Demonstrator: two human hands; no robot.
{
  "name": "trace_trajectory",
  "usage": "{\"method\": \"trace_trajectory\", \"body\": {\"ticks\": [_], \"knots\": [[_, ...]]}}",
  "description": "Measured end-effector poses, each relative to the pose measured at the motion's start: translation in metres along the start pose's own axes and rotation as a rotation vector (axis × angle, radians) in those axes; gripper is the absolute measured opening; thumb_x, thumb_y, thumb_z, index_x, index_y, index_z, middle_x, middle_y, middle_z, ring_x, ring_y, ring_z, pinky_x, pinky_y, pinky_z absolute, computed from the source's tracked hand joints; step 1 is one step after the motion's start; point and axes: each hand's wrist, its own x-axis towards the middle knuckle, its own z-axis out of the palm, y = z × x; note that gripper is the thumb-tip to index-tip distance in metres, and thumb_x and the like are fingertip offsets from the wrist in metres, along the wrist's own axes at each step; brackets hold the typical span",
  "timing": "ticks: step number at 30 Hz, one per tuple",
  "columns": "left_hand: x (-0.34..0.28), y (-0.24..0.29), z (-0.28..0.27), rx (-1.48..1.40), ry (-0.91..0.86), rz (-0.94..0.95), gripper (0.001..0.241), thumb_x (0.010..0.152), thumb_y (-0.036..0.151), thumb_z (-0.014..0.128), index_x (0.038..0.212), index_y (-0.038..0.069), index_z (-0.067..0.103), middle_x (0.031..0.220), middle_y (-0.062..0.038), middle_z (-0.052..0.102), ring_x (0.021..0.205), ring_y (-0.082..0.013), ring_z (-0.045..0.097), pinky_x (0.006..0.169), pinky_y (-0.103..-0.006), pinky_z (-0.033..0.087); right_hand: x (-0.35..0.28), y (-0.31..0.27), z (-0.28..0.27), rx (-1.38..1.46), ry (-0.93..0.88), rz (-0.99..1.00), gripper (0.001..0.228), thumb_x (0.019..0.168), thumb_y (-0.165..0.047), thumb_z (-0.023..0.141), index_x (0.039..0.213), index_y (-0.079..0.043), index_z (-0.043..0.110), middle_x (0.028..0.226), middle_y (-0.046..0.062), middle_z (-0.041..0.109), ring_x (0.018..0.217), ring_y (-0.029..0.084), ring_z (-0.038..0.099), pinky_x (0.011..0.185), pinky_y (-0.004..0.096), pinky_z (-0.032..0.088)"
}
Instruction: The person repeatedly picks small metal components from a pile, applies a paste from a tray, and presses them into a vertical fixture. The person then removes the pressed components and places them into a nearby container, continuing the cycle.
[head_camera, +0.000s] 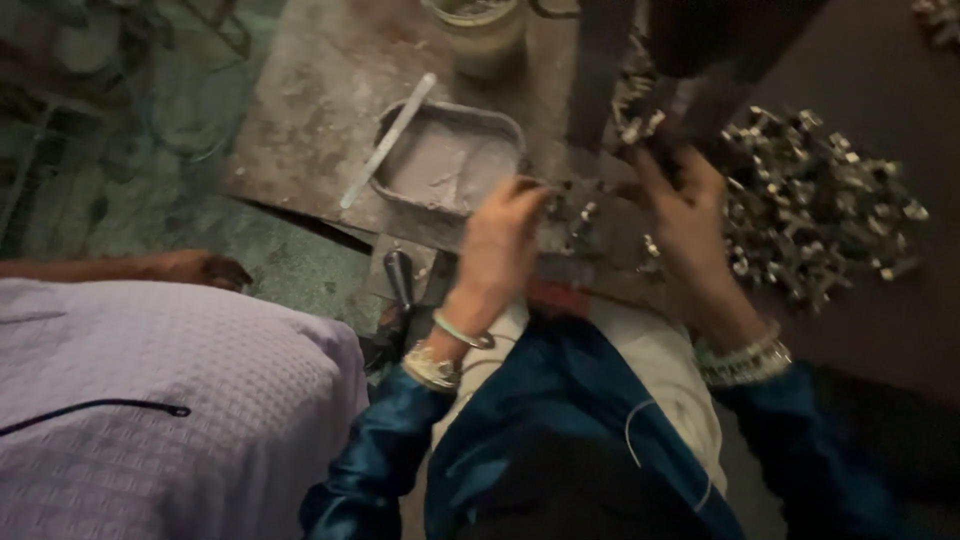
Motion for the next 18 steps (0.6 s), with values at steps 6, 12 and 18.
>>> {"method": "trace_trajectory", "body": {"ticks": [6, 12, 18], "knots": [[0.015, -0.058, -0.031, 0.199, 0.035, -0.121, 0.012, 0.087, -0.001, 0.066, 0.098, 0.0, 0.069, 0.098, -0.017, 0.066, 0.093, -0.0426, 0.065, 0.076, -0.0517, 0.052, -0.016, -0.015, 0.014, 0.103, -0.074, -0.074, 0.033, 0.11, -0.016, 0.061, 0.142, -0.008, 0.056, 0.12, 0.001, 0.07, 0.115, 0.013, 0.07, 0.088, 0.035, 0.062], [0.016, -0.105, 0.007, 0.315, -0.05, -0.101, 0.009, 0.086, 0.001, 0.065, 0.088, 0.007, 0.071, 0.095, -0.017, 0.066, 0.086, -0.0407, 0.066, 0.075, -0.0502, 0.055, -0.012, -0.016, 0.014, -0.072, 0.011, -0.049, 0.034, 0.109, -0.019, 0.062, 0.141, -0.009, 0.061, 0.104, 0.0, 0.068, 0.083, 0.009, 0.057, 0.072, 0.029, 0.05], [0.014, -0.109, 0.02, 0.287, -0.064, -0.044, 0.01, 0.081, 0.003, 0.069, 0.083, 0.009, 0.076, 0.087, -0.016, 0.07, 0.085, -0.0396, 0.07, 0.074, -0.0492, 0.055, -0.008, -0.008, 0.006, 0.028, -0.014, -0.055, 0.022, 0.113, -0.012, 0.062, 0.132, -0.002, 0.061, 0.114, 0.001, 0.069, 0.096, 0.011, 0.067, 0.083, 0.032, 0.06]]}}
